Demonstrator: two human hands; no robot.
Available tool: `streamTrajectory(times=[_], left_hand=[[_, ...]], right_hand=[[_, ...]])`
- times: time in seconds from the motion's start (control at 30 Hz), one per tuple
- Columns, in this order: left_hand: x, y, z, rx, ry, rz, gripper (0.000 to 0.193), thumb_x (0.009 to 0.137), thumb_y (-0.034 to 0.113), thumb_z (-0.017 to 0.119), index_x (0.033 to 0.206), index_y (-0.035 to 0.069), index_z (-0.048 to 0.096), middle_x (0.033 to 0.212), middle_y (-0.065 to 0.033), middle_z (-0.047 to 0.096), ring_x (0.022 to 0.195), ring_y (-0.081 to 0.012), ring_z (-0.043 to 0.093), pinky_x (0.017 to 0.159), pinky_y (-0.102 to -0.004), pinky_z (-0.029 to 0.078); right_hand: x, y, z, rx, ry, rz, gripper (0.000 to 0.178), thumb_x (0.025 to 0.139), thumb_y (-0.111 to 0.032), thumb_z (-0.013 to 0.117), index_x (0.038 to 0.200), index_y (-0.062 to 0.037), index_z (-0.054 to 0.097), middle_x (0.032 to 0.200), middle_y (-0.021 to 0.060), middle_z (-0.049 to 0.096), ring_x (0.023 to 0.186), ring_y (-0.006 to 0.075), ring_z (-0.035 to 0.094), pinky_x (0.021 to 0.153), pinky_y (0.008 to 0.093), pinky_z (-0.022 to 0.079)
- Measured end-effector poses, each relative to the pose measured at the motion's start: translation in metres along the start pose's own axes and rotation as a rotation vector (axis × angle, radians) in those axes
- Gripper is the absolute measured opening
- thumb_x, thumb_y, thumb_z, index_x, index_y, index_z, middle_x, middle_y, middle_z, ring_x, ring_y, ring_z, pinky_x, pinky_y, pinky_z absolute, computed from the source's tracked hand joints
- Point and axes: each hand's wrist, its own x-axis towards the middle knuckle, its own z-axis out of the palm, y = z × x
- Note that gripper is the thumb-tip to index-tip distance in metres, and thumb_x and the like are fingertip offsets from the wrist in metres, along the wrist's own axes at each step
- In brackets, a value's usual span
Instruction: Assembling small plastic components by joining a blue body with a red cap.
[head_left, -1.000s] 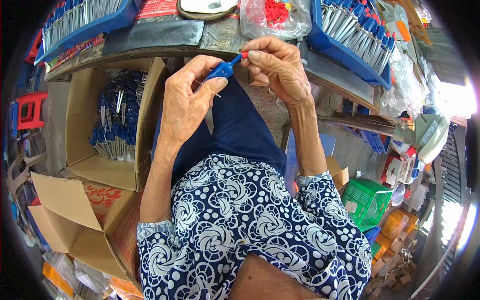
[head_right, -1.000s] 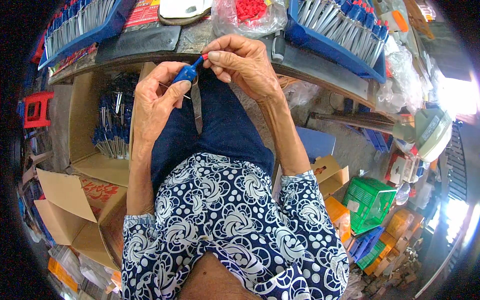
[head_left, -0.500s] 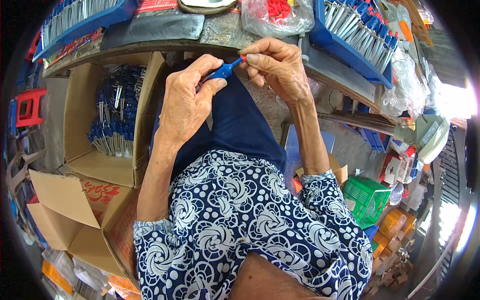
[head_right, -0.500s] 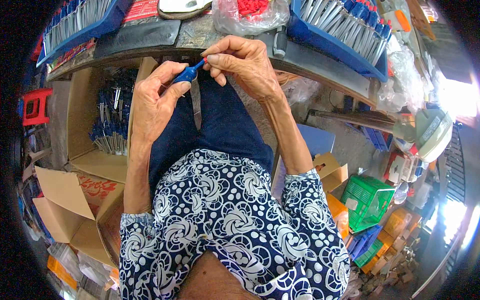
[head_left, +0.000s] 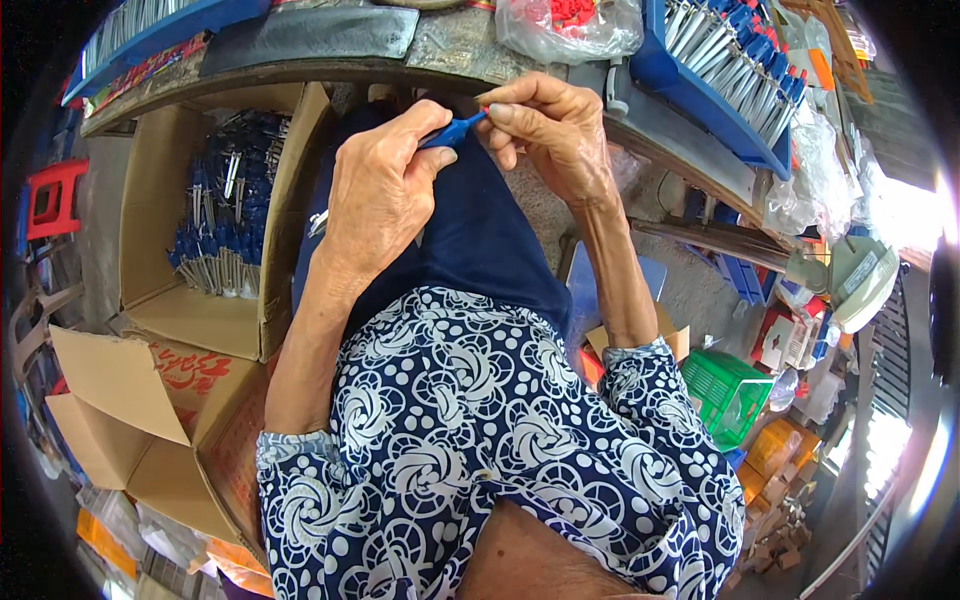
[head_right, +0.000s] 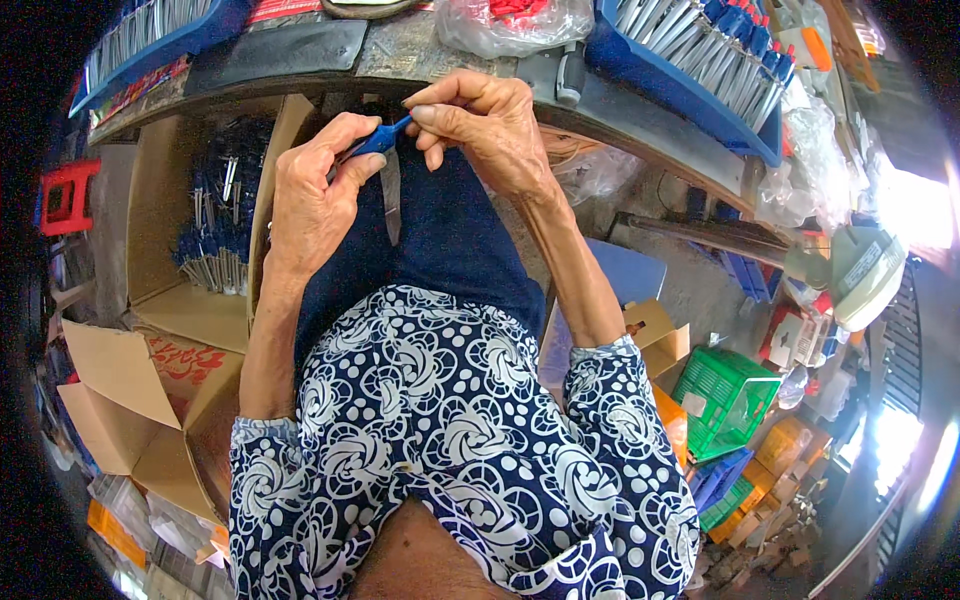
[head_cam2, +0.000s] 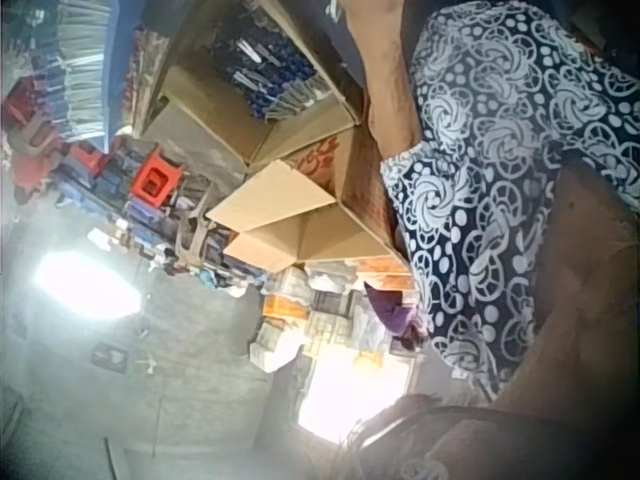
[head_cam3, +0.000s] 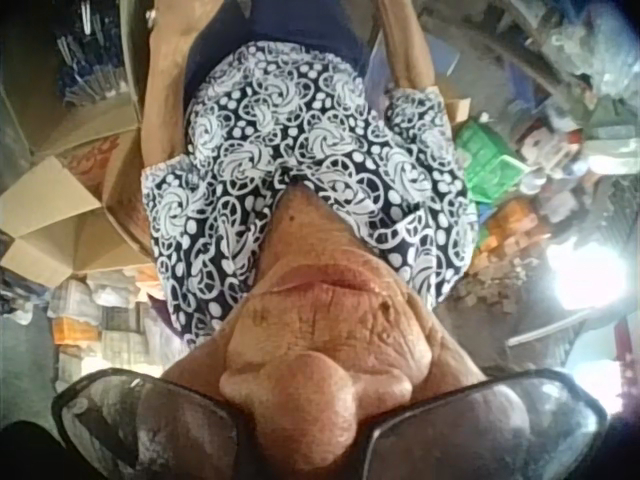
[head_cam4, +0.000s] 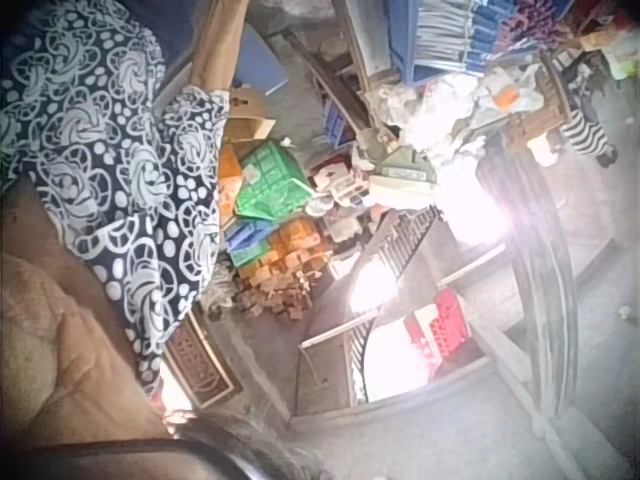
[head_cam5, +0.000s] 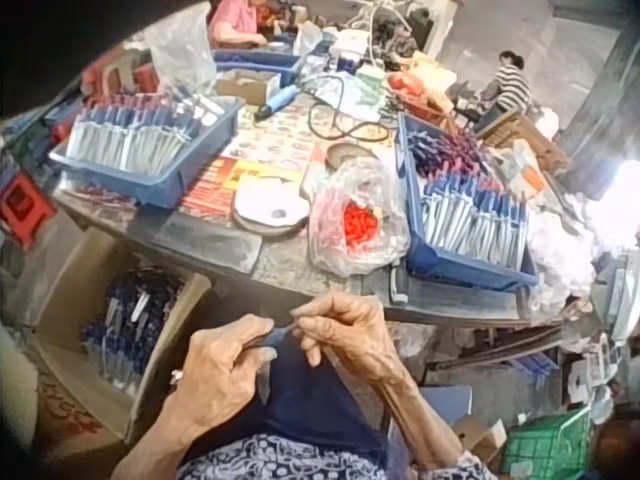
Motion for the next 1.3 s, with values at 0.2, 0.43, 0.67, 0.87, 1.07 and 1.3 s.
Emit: streamTrajectory(times=[0.2, 0.43, 0.67, 0.87, 1.07, 1.3], left_hand=[[-0.004, -0.004, -0.001, -0.025, -0.005, -0.007, 0.020, 0.068, -0.005, 0.058, 0.087, -0.001, 0.053, 0.075, -0.0164, 0.058, 0.066, -0.0306, 0.057, 0.058, -0.0332, 0.044], [-0.020, -0.018, -0.011, -0.283, -0.166, -0.091, 0.019, 0.070, -0.005, 0.058, 0.088, -0.005, 0.055, 0.070, -0.0093, 0.057, 0.059, -0.0122, 0.053, 0.057, -0.0226, 0.042], [-0.041, -0.024, -0.016, -0.316, -0.299, -0.203, 0.021, 0.069, -0.004, 0.058, 0.090, -0.006, 0.056, 0.073, -0.0094, 0.059, 0.062, -0.0121, 0.054, 0.058, -0.0228, 0.043], [-0.052, -0.032, -0.008, -0.323, -0.363, -0.200, 0.021, 0.068, -0.002, 0.059, 0.089, -0.005, 0.056, 0.074, -0.0119, 0.060, 0.063, -0.0144, 0.056, 0.060, -0.0243, 0.044], [-0.058, -0.037, -0.004, -0.267, -0.354, -0.163, 0.020, 0.067, -0.002, 0.059, 0.087, -0.005, 0.056, 0.077, -0.0145, 0.061, 0.062, -0.0192, 0.057, 0.059, -0.0261, 0.044], [-0.062, -0.036, 0.001, -0.226, -0.336, -0.182, 0.020, 0.066, -0.003, 0.059, 0.086, -0.004, 0.056, 0.076, -0.0149, 0.061, 0.060, -0.0204, 0.058, 0.055, -0.0277, 0.043]], right_hand=[[-0.005, 0.006, 0.005, -0.159, 0.055, -0.019, 0.014, 0.077, -0.005, 0.059, 0.087, 0.0051, 0.059, 0.072, 0.0140, 0.060, 0.057, 0.0134, 0.059, 0.050, 0.0229, 0.051], [-0.025, 0.014, 0.003, 0.019, -0.041, 0.172, 0.018, 0.081, -0.006, 0.054, 0.093, 0.0080, 0.056, 0.077, 0.0184, 0.060, 0.063, 0.0177, 0.061, 0.056, 0.0246, 0.052], [-0.047, 0.038, -0.002, 0.237, -0.105, 0.361, 0.020, 0.081, -0.009, 0.055, 0.094, 0.0065, 0.054, 0.078, 0.0197, 0.060, 0.064, 0.0188, 0.061, 0.055, 0.0241, 0.053], [-0.061, 0.054, 0.000, 0.343, -0.071, 0.437, 0.018, 0.080, -0.008, 0.055, 0.092, 0.0052, 0.054, 0.079, 0.0200, 0.060, 0.064, 0.0191, 0.061, 0.054, 0.0251, 0.053], [-0.064, 0.060, 0.000, 0.343, -0.091, 0.433, 0.015, 0.081, -0.006, 0.054, 0.090, 0.0061, 0.054, 0.079, 0.0215, 0.060, 0.065, 0.0217, 0.063, 0.055, 0.0266, 0.054], [-0.066, 0.064, 0.000, 0.352, -0.085, 0.445, 0.014, 0.081, -0.005, 0.053, 0.089, 0.0064, 0.054, 0.079, 0.0219, 0.060, 0.067, 0.0229, 0.063, 0.056, 0.0277, 0.055]])
